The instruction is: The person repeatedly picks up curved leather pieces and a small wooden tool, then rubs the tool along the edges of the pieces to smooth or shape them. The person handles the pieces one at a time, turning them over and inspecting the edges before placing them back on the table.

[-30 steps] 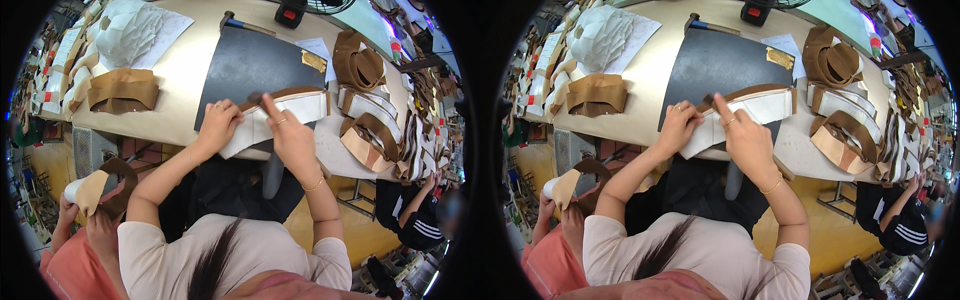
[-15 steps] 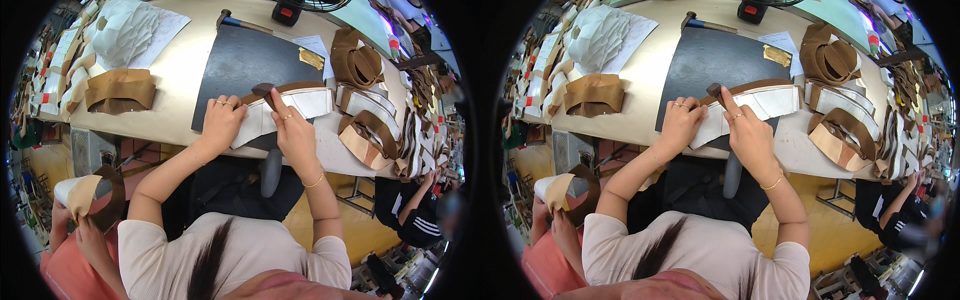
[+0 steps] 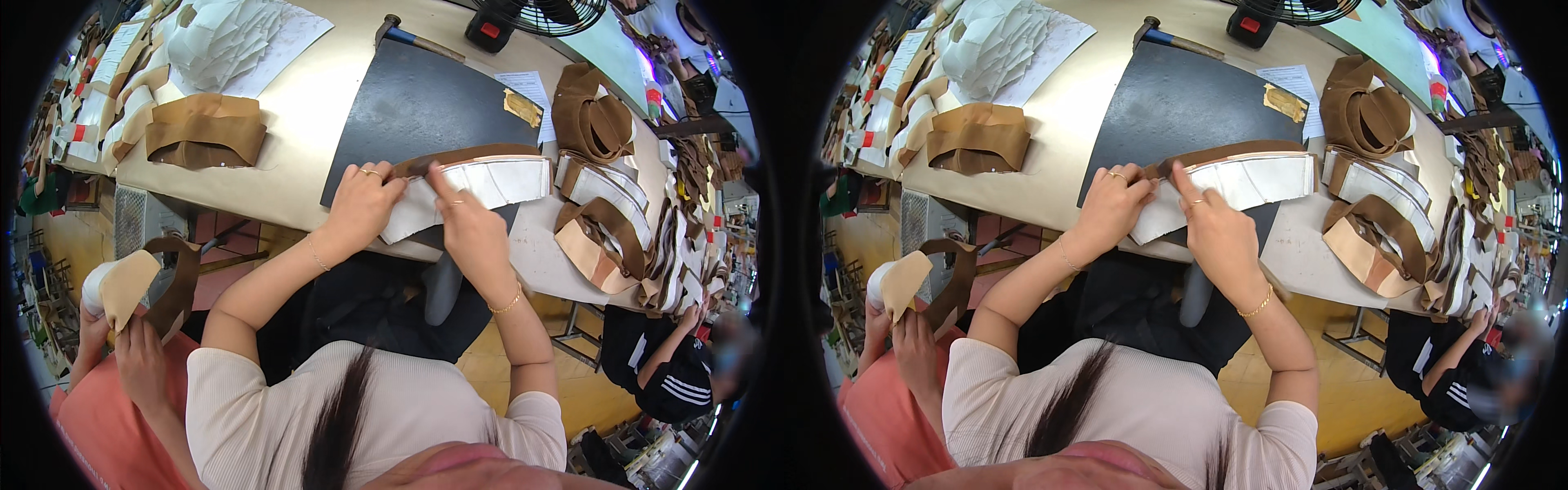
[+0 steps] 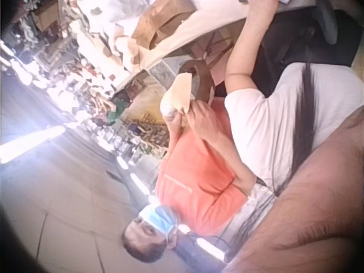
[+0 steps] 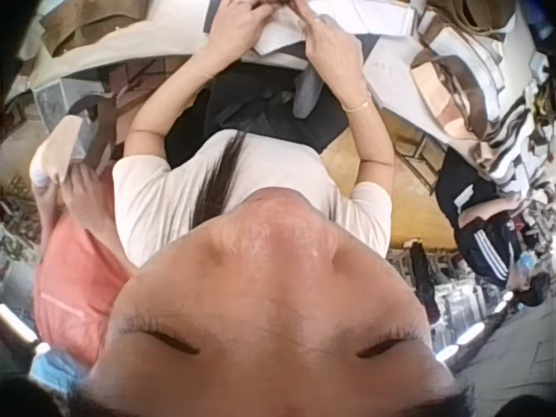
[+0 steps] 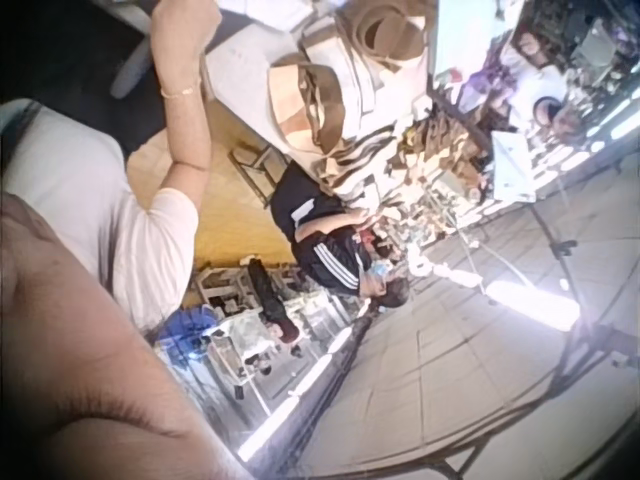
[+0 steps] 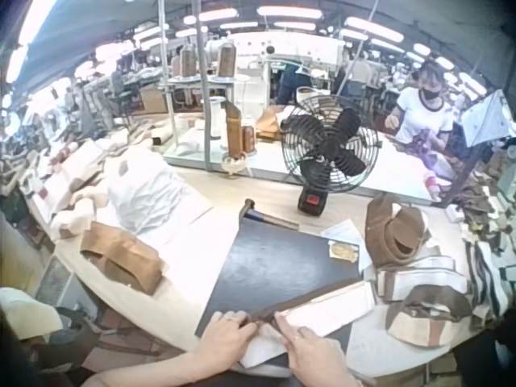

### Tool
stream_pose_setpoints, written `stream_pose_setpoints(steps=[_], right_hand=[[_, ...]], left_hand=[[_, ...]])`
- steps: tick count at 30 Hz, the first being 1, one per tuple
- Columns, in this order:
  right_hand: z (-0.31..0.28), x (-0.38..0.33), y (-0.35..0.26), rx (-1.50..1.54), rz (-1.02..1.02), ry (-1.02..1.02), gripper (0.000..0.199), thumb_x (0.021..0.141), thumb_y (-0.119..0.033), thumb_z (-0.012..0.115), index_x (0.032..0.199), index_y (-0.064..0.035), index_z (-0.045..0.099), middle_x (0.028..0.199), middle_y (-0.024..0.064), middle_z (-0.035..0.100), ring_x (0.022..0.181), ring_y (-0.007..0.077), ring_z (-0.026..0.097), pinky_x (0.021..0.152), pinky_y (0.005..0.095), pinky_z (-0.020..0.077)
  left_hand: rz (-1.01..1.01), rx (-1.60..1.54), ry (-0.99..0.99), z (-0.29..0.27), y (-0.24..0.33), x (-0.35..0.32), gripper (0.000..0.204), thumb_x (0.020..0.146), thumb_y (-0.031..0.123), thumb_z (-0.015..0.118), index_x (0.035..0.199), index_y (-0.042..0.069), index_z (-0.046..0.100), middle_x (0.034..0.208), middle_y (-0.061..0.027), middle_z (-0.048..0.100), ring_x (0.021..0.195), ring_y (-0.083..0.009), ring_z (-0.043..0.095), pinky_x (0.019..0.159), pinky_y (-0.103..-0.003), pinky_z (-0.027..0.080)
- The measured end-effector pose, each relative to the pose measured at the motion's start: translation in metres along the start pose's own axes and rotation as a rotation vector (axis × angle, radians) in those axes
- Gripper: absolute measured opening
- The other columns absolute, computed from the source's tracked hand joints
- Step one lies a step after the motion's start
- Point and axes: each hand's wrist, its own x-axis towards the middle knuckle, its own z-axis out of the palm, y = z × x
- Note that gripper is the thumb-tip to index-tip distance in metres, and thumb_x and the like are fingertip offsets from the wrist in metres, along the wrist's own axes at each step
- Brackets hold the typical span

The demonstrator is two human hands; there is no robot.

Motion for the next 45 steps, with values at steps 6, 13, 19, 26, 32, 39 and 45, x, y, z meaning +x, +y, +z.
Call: stream_pose_setpoints(steps=[6,13,19,26,32,39,45], right_hand=[[-0.010,0.006,-0.002,-0.051,-0.033,-0.044,0.053,0.097,-0.019,0.062,0.149,-0.0236,0.051,0.076,0.0085,0.059,0.059,0.0279,0.063,0.054,0.0392,0.0519],[0.001,0.003,0.001,-0.073,-0.042,-0.069,0.053,0.097,-0.017,0.063,0.149,-0.0222,0.051,0.076,0.0094,0.060,0.060,0.0296,0.064,0.056,0.0403,0.0527],[-0.009,0.005,-0.009,0.117,-0.090,0.091,0.053,0.096,-0.014,0.062,0.148,-0.0214,0.052,0.079,0.0100,0.061,0.061,0.0299,0.065,0.055,0.0409,0.0532],[-0.012,0.008,-0.007,-0.128,-0.071,-0.134,0.052,0.096,-0.016,0.064,0.147,-0.0229,0.054,0.077,0.0074,0.060,0.057,0.0275,0.062,0.055,0.0399,0.0524],[0.000,-0.001,-0.006,-0.033,-0.106,-0.051,0.054,0.096,-0.015,0.064,0.148,-0.0227,0.052,0.076,0.0085,0.059,0.057,0.0269,0.062,0.054,0.0399,0.0520],[-0.004,0.006,-0.014,0.089,-0.093,0.029,0.053,0.097,-0.017,0.062,0.149,-0.0223,0.051,0.078,0.0105,0.061,0.059,0.0306,0.064,0.055,0.0401,0.0534],[-0.005,0.003,-0.015,-0.078,-0.082,-0.244,0.053,0.097,-0.017,0.062,0.149,-0.0240,0.051,0.076,0.0098,0.059,0.059,0.0294,0.063,0.055,0.0411,0.0516]], left_hand=[[-0.080,-0.204,-0.059,-0.003,-0.013,-0.004,0.020,0.083,0.009,0.072,0.103,0.006,0.072,0.095,-0.0106,0.064,0.091,-0.0300,0.064,0.077,-0.042,0.049],[-0.032,-0.056,0.021,-0.002,-0.007,-0.013,0.023,0.083,0.009,0.072,0.107,0.007,0.070,0.093,-0.0084,0.062,0.088,-0.0263,0.062,0.076,-0.039,0.045],[-0.013,0.002,0.006,-0.002,-0.002,-0.026,0.021,0.083,0.008,0.064,0.103,0.009,0.072,0.092,-0.0064,0.060,0.085,-0.0234,0.060,0.075,-0.037,0.042],[0.093,0.229,0.059,-0.008,0.002,-0.022,0.024,0.085,0.008,0.066,0.108,0.009,0.072,0.097,-0.0032,0.061,0.088,-0.0216,0.057,0.078,-0.036,0.040],[-0.077,0.025,0.077,0.001,-0.002,-0.027,0.021,0.083,0.009,0.067,0.103,0.010,0.072,0.094,-0.0051,0.063,0.087,-0.0231,0.060,0.080,-0.038,0.041],[-0.097,0.072,0.069,-0.003,0.001,-0.035,0.015,0.084,0.012,0.073,0.098,0.008,0.074,0.094,-0.0055,0.066,0.090,-0.0230,0.063,0.080,-0.037,0.041],[-0.263,-0.272,0.056,-0.007,-0.008,-0.037,0.014,0.082,0.011,0.074,0.096,0.008,0.074,0.092,-0.0041,0.064,0.089,-0.0220,0.062,0.080,-0.037,0.041]])
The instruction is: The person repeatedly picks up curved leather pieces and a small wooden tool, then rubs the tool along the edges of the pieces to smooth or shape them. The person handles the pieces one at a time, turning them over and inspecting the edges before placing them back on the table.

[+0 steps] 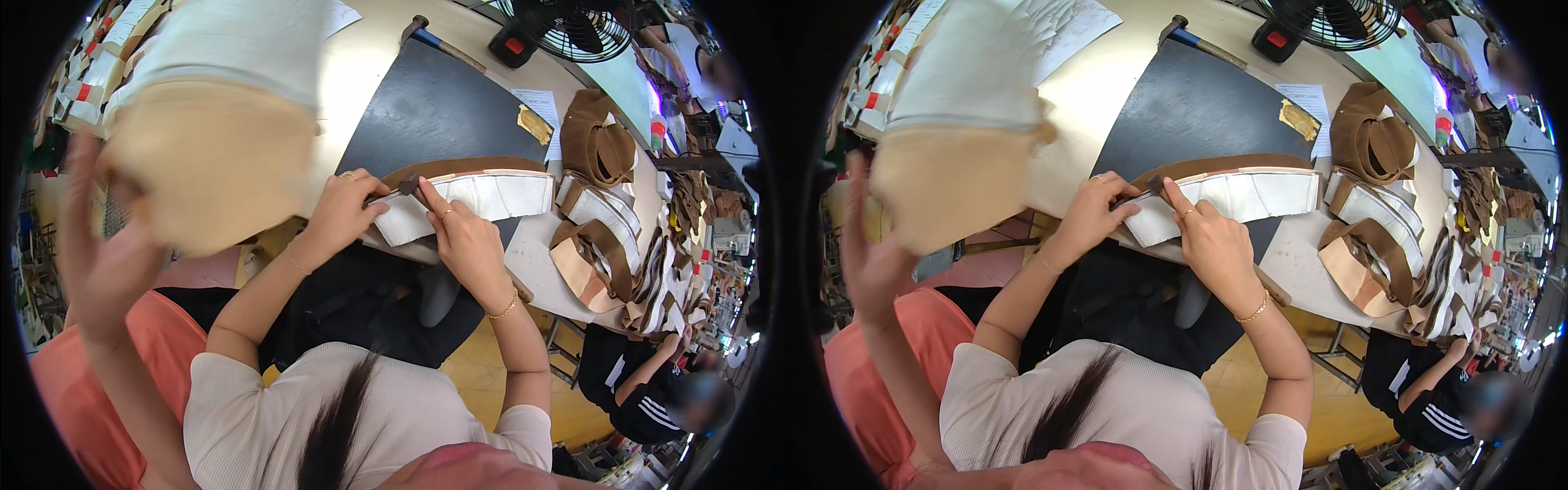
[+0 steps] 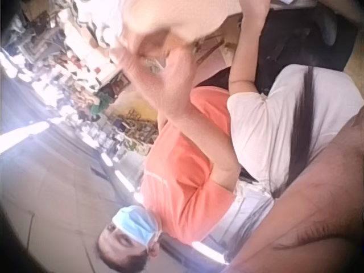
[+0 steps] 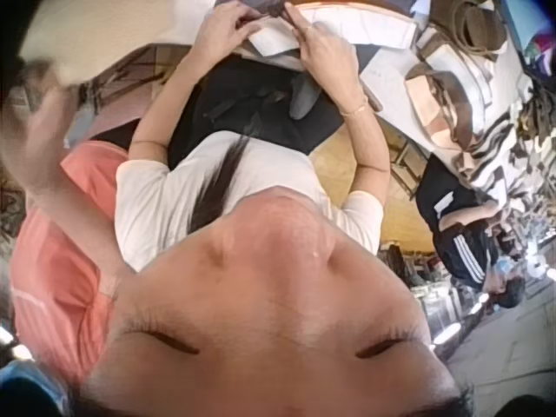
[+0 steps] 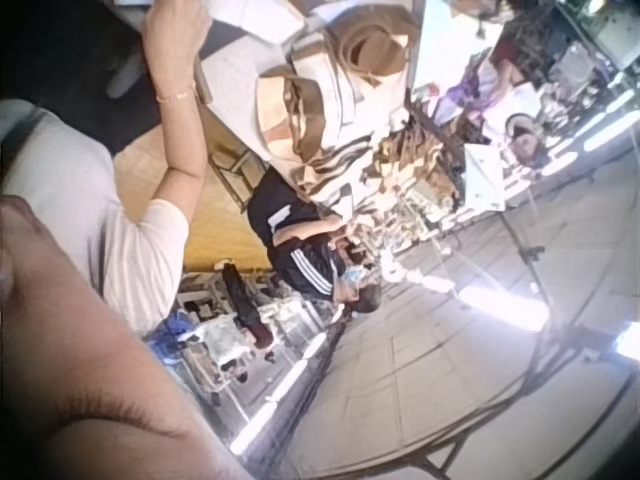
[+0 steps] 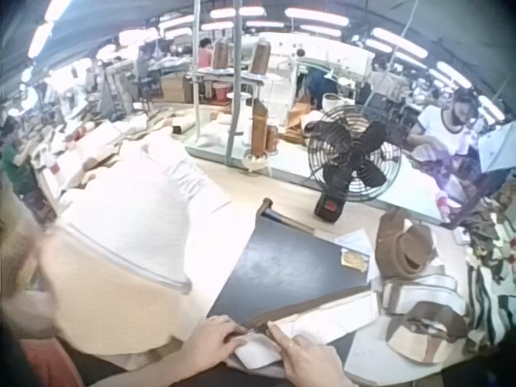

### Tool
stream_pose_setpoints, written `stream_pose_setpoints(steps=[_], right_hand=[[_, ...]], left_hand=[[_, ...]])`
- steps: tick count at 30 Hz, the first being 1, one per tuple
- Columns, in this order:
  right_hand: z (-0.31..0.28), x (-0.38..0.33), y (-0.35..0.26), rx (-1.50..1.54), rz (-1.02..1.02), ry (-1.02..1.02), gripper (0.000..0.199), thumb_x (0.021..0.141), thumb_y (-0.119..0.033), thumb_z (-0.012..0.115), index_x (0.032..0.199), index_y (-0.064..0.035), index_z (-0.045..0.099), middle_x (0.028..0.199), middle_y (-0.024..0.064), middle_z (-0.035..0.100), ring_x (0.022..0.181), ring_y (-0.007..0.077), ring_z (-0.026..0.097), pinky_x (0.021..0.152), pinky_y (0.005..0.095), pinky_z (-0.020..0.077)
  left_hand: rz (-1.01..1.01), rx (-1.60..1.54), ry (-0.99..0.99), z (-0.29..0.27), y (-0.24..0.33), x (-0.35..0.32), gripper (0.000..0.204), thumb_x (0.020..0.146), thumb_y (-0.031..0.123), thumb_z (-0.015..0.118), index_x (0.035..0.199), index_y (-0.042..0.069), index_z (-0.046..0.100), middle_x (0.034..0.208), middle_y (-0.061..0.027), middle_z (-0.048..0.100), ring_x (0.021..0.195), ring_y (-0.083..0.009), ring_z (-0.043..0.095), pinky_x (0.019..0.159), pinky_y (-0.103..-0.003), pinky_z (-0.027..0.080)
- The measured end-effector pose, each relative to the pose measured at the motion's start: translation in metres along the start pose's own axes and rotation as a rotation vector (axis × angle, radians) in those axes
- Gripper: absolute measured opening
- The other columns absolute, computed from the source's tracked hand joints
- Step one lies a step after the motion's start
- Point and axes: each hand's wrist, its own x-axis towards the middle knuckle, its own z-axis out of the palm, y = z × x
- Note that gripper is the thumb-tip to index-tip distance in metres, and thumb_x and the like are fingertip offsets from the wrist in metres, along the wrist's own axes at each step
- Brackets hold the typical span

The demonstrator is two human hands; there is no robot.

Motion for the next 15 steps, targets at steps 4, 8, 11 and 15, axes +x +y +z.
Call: stream_pose_setpoints(steps=[4,8,11,15], right_hand=[[-0.004,0.003,-0.007,0.118,-0.028,0.213,0.052,0.098,-0.018,0.060,0.149,-0.0236,0.051,0.075,0.0110,0.060,0.058,0.0308,0.064,0.054,0.0414,0.0527],[0.008,0.000,-0.002,0.066,-0.026,0.115,0.052,0.097,-0.017,0.061,0.148,-0.0224,0.052,0.075,0.0101,0.059,0.058,0.0295,0.063,0.053,0.0412,0.0519],[-0.003,0.001,-0.004,0.051,-0.042,0.084,0.053,0.096,-0.016,0.062,0.149,-0.0215,0.052,0.075,0.0101,0.059,0.058,0.0294,0.063,0.053,0.0411,0.0520],[0.006,0.001,-0.009,0.220,-0.075,0.347,0.052,0.096,-0.017,0.062,0.148,-0.0211,0.052,0.075,0.0108,0.061,0.058,0.0307,0.064,0.053,0.0413,0.0530]], left_hand=[[0.056,0.103,0.033,-0.001,0.003,-0.006,0.012,0.082,0.011,0.075,0.094,0.010,0.074,0.090,-0.0037,0.063,0.089,-0.0218,0.061,0.080,-0.038,0.041],[0.177,0.294,0.127,0.003,0.009,-0.010,0.012,0.082,0.010,0.075,0.094,0.010,0.073,0.089,-0.0033,0.061,0.086,-0.0215,0.059,0.078,-0.037,0.039],[0.164,0.298,0.153,0.007,0.005,-0.014,0.012,0.083,0.010,0.075,0.095,0.010,0.073,0.089,-0.0029,0.060,0.084,-0.0214,0.058,0.076,-0.037,0.039],[0.211,0.319,0.196,0.009,0.005,-0.014,0.012,0.081,0.006,0.066,0.090,0.013,0.070,0.089,-0.0012,0.059,0.083,-0.0205,0.057,0.077,-0.037,0.039]])
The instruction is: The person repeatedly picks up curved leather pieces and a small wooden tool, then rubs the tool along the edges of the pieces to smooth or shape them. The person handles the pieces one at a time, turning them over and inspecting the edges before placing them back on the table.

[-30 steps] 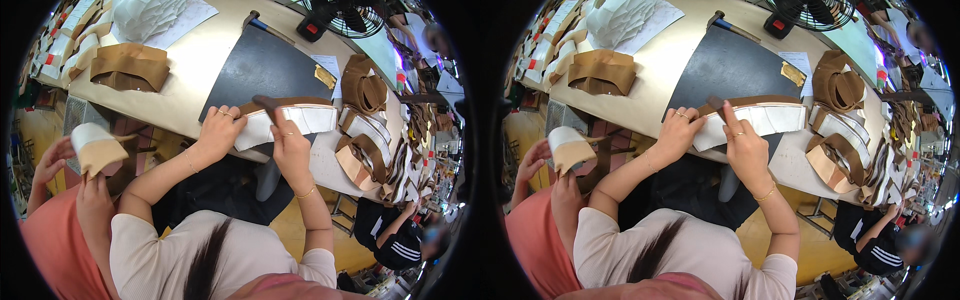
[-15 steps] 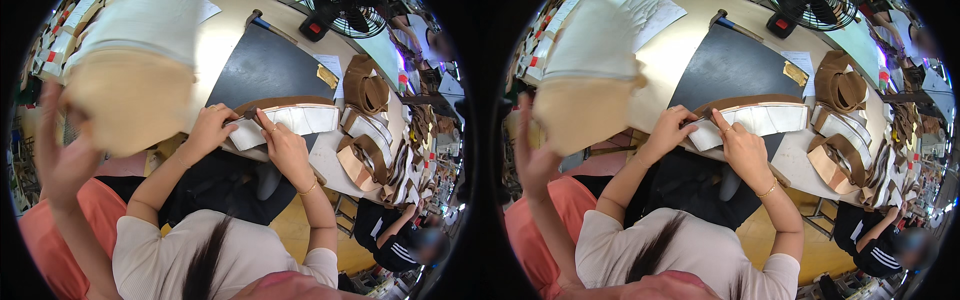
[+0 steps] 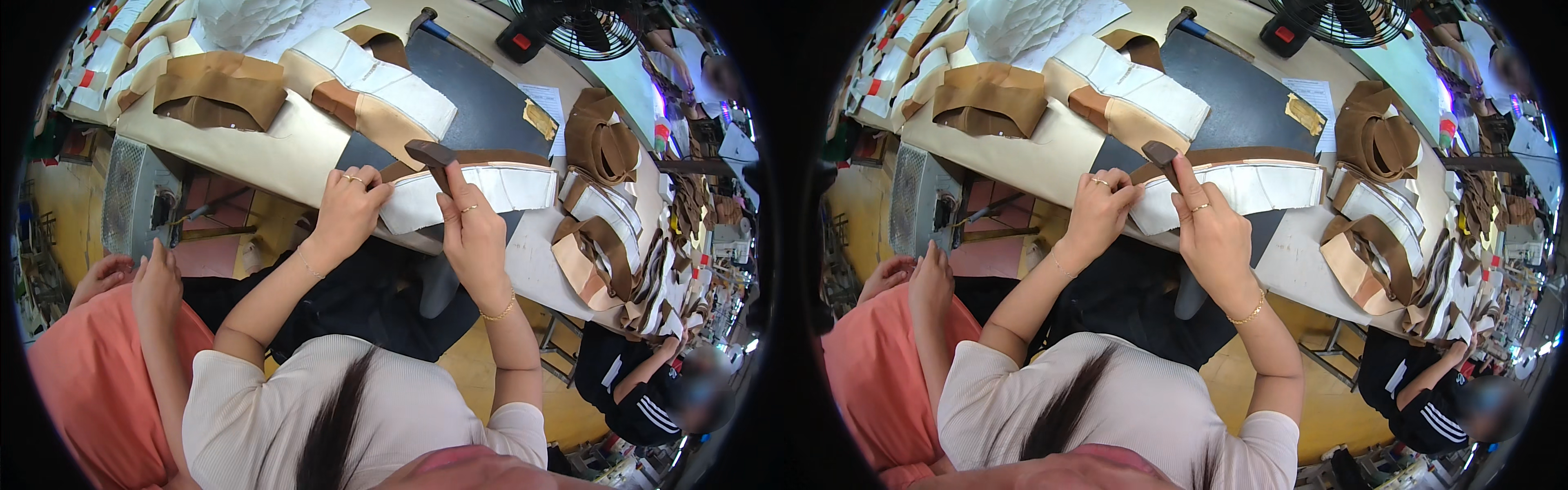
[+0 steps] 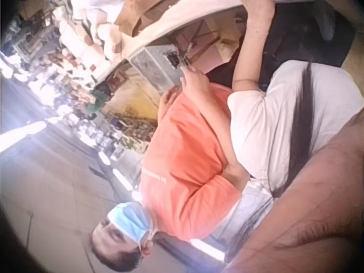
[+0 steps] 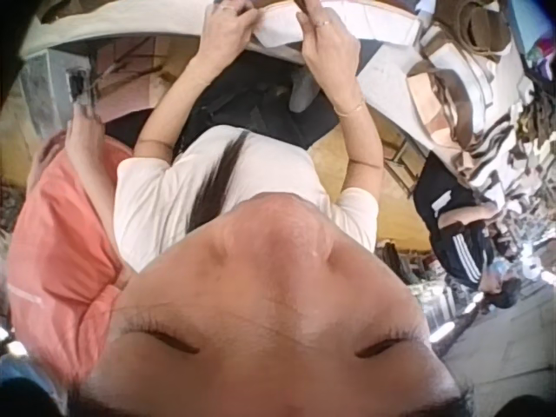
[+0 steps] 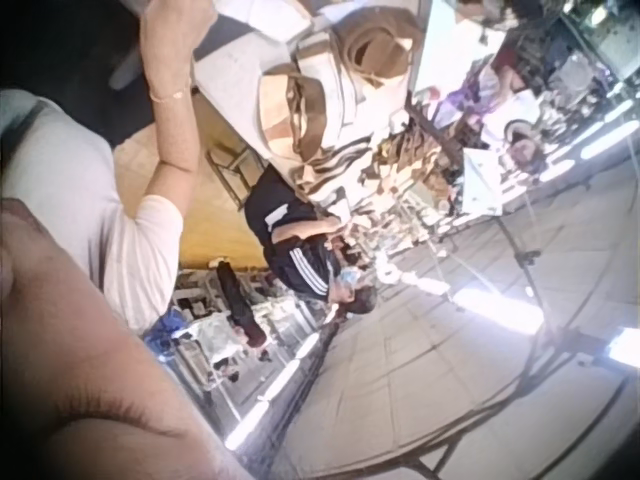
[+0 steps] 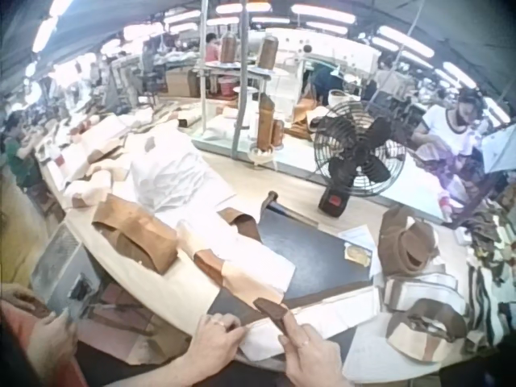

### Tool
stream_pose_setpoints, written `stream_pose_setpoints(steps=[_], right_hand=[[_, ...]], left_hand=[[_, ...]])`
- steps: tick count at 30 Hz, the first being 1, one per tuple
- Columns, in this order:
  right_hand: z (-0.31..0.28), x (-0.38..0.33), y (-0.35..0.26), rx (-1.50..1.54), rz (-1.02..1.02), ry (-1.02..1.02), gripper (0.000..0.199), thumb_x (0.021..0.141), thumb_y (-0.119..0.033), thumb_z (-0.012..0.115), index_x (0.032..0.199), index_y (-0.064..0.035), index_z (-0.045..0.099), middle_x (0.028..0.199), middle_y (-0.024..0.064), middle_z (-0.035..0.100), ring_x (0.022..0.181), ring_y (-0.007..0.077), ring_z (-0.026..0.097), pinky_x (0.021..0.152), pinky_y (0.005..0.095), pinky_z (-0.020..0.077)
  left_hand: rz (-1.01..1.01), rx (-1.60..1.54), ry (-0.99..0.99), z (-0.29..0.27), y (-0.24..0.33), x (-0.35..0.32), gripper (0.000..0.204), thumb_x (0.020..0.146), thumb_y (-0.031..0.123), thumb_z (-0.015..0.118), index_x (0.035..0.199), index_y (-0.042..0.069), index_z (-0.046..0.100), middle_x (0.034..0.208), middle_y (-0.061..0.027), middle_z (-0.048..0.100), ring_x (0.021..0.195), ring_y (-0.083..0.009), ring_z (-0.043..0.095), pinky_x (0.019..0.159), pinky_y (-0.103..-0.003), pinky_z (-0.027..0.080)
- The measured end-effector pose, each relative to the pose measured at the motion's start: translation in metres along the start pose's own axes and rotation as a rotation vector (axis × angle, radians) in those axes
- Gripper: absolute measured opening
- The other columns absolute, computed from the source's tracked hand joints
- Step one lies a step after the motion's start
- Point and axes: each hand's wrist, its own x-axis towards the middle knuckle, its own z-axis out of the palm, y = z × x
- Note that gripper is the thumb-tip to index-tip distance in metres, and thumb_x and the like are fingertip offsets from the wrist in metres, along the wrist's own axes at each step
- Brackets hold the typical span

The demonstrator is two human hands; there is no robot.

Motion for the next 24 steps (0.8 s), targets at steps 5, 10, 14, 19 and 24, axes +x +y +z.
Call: stream_pose_setpoints(steps=[5,10,14,19,24], right_hand=[[-0.015,0.010,0.001,-0.268,0.021,-0.421,0.052,0.097,-0.017,0.062,0.148,-0.0202,0.052,0.076,0.0090,0.060,0.060,0.0288,0.063,0.053,0.0411,0.0516],[-0.003,0.001,-0.007,-0.093,0.000,-0.126,0.052,0.098,-0.019,0.060,0.149,-0.0213,0.051,0.075,0.0113,0.063,0.058,0.0311,0.066,0.053,0.0409,0.0545],[-0.003,0.001,0.003,-0.230,0.015,-0.343,0.052,0.098,-0.018,0.061,0.149,-0.0230,0.052,0.077,0.0104,0.063,0.057,0.0305,0.064,0.053,0.0418,0.0538],[-0.004,0.009,-0.014,0.062,0.008,0.010,0.053,0.097,-0.019,0.062,0.149,-0.0240,0.051,0.075,0.0102,0.062,0.057,0.0316,0.064,0.053,0.0416,0.0537],[0.002,-0.005,-0.009,-0.210,0.021,-0.342,0.054,0.097,-0.017,0.062,0.149,-0.0243,0.051,0.076,0.0100,0.061,0.058,0.0307,0.063,0.055,0.0414,0.0529]], left_hand=[[0.012,0.051,-0.014,-0.001,0.000,-0.004,0.012,0.082,0.006,0.065,0.091,0.013,0.069,0.088,-0.0016,0.057,0.084,-0.0203,0.056,0.077,-0.036,0.038],[-0.064,-0.006,0.018,0.002,0.002,-0.005,0.011,0.082,0.009,0.070,0.092,0.013,0.069,0.091,-0.0022,0.060,0.088,-0.0222,0.058,0.079,-0.038,0.039],[-0.190,-0.209,-0.085,-0.005,-0.011,-0.006,0.013,0.082,0.012,0.075,0.095,0.011,0.072,0.091,-0.0026,0.063,0.090,-0.0228,0.059,0.079,-0.038,0.039],[-0.095,-0.109,-0.065,-0.009,-0.008,-0.014,0.017,0.080,0.012,0.078,0.097,0.012,0.074,0.089,-0.0019,0.063,0.088,-0.0217,0.060,0.078,-0.038,0.039],[-0.033,-0.114,0.078,0.000,-0.011,-0.019,0.014,0.078,0.012,0.080,0.089,0.009,0.071,0.087,-0.0016,0.062,0.085,-0.0209,0.059,0.078,-0.037,0.040]])
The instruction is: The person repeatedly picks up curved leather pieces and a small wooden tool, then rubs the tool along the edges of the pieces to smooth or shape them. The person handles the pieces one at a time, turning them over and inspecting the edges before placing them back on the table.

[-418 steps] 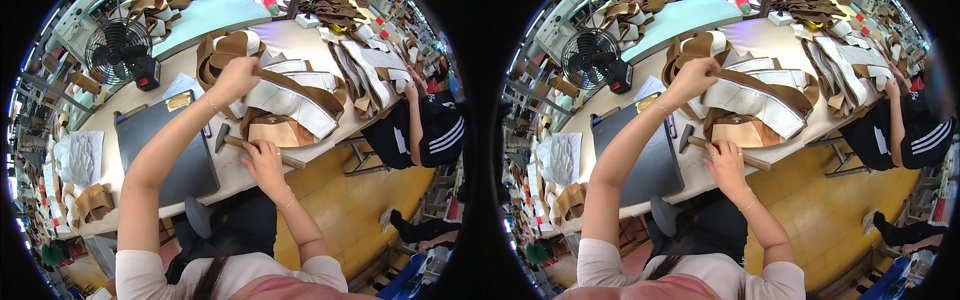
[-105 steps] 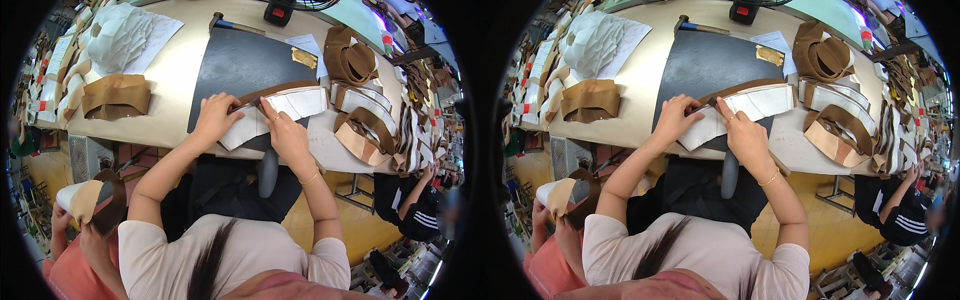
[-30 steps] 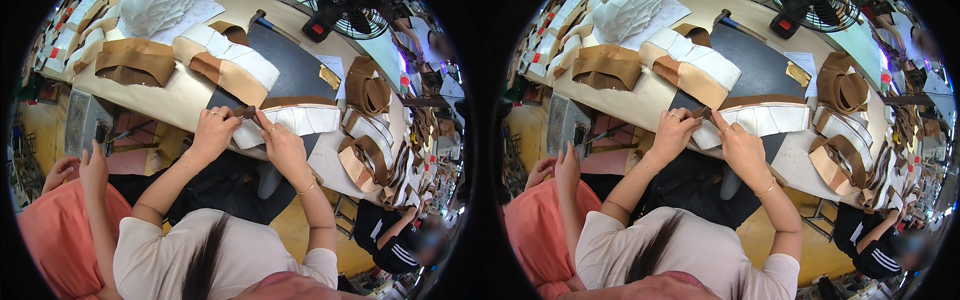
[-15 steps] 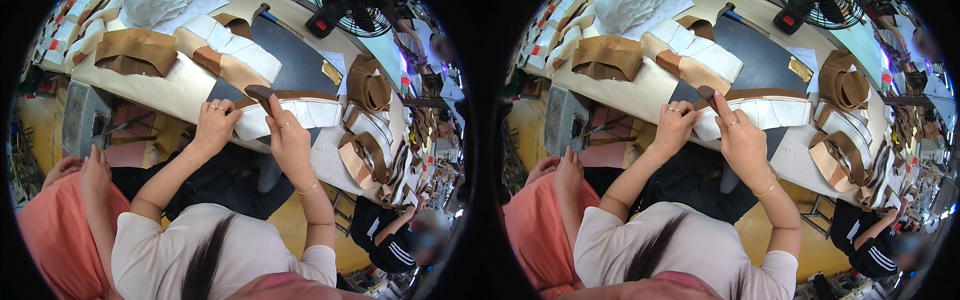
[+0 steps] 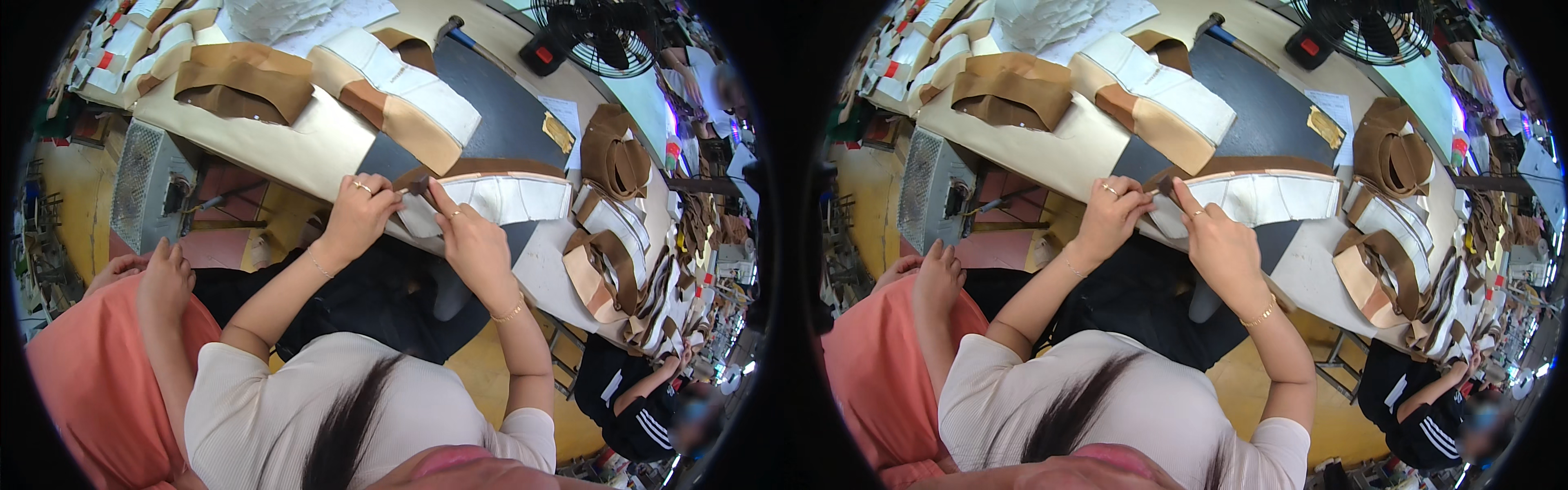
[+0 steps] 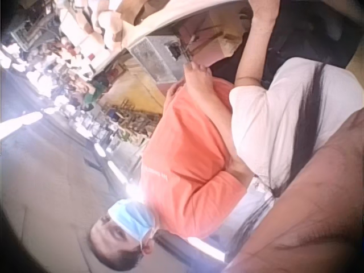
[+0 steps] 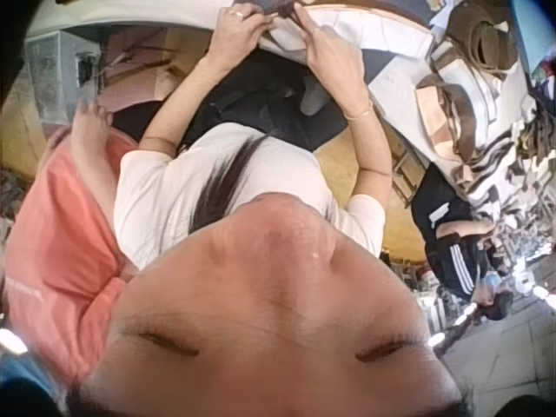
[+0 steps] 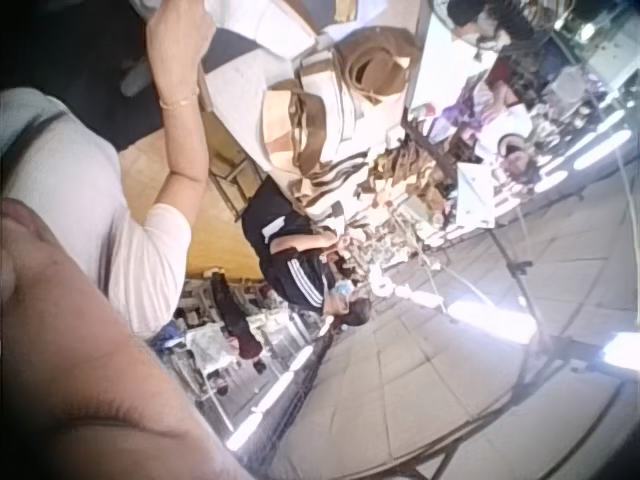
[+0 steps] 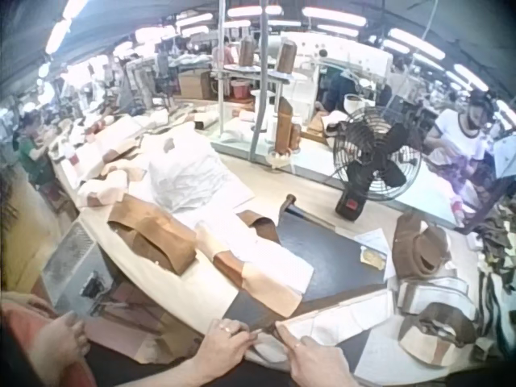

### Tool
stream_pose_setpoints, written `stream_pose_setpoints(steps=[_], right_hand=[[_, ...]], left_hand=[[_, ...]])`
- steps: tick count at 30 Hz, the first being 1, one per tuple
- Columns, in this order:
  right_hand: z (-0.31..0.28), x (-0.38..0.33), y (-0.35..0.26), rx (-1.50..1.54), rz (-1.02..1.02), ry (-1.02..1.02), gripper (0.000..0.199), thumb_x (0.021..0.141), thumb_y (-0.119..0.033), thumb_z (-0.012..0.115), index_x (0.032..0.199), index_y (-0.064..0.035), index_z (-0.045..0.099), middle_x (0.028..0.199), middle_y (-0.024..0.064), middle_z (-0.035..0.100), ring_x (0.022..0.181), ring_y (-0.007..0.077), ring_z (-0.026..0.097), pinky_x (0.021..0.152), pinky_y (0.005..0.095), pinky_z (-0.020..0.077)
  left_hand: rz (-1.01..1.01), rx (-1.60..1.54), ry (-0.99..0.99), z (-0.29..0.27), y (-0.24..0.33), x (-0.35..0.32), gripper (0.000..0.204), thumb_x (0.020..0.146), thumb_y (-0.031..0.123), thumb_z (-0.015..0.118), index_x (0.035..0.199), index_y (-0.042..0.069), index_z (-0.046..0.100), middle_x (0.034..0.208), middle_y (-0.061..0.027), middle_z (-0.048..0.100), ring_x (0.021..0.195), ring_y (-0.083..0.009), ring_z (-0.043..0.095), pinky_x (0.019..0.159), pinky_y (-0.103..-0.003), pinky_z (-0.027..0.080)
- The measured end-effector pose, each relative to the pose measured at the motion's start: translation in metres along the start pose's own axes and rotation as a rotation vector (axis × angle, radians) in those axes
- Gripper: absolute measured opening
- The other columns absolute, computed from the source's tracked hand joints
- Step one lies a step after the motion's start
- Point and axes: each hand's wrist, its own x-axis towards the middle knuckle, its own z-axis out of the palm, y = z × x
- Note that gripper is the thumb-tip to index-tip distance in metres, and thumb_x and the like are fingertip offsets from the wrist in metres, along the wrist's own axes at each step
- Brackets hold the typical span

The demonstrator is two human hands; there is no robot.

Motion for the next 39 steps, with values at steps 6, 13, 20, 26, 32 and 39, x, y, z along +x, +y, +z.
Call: stream_pose_setpoints(steps=[6,13,20,26,32,39], right_hand=[[0.001,-0.001,-0.010,0.184,-0.043,0.362,0.055,0.096,-0.016,0.064,0.149,-0.0214,0.051,0.074,0.0087,0.059,0.056,0.0288,0.062,0.052,0.0393,0.0507],[-0.002,0.001,-0.016,0.155,-0.057,0.255,0.054,0.097,-0.018,0.062,0.149,-0.0228,0.051,0.075,0.0086,0.059,0.055,0.0275,0.063,0.051,0.0391,0.0515],[-0.005,0.007,-0.016,0.128,-0.062,0.180,0.053,0.097,-0.018,0.062,0.149,-0.0257,0.052,0.076,0.0100,0.061,0.056,0.0288,0.063,0.052,0.0398,0.0527],[0.001,0.000,-0.016,0.033,-0.074,0.061,0.054,0.097,-0.018,0.062,0.149,-0.0258,0.051,0.075,0.0087,0.059,0.056,0.0284,0.062,0.051,0.0399,0.0519],[0.009,-0.003,-0.012,0.101,-0.047,0.129,0.053,0.097,-0.019,0.061,0.149,-0.0253,0.051,0.076,0.0091,0.060,0.058,0.0286,0.063,0.051,0.0399,0.0515],[-0.009,-0.019,0.006,0.438,0.196,0.304,0.043,0.101,-0.015,0.058,0.144,-0.0119,0.055,0.114,0.0203,0.071,0.097,0.0365,0.070,0.083,0.0399,0.0549]], left_hand=[[-0.005,-0.009,0.108,0.009,-0.002,-0.011,0.016,0.076,0.012,0.081,0.084,0.008,0.067,0.087,-0.0029,0.061,0.086,-0.0216,0.060,0.080,-0.037,0.040],[0.053,0.083,0.179,0.009,-0.005,-0.013,0.017,0.078,0.018,0.080,0.083,0.012,0.066,0.087,-0.0008,0.057,0.087,-0.0208,0.057,0.081,-0.038,0.039],[0.087,0.114,0.160,0.007,-0.007,-0.015,0.021,0.077,0.022,0.082,0.081,0.013,0.063,0.088,-0.0005,0.057,0.087,-0.0211,0.056,0.082,-0.039,0.038],[0.041,0.119,0.191,0.014,-0.010,-0.024,0.028,0.076,0.025,0.084,0.084,0.011,0.061,0.090,-0.0029,0.058,0.087,-0.0228,0.056,0.083,-0.039,0.038],[-0.035,-0.037,0.204,0.007,-0.005,-0.018,0.024,0.076,0.012,0.081,0.084,0.010,0.059,0.091,-0.0067,0.059,0.089,-0.0271,0.056,0.083,-0.040,0.040],[0.000,-0.078,0.248,-0.032,-0.031,0.092,0.011,0.086,0.008,0.069,0.097,0.007,0.067,0.096,-0.0111,0.062,0.093,-0.0320,0.060,0.082,-0.042,0.046]])
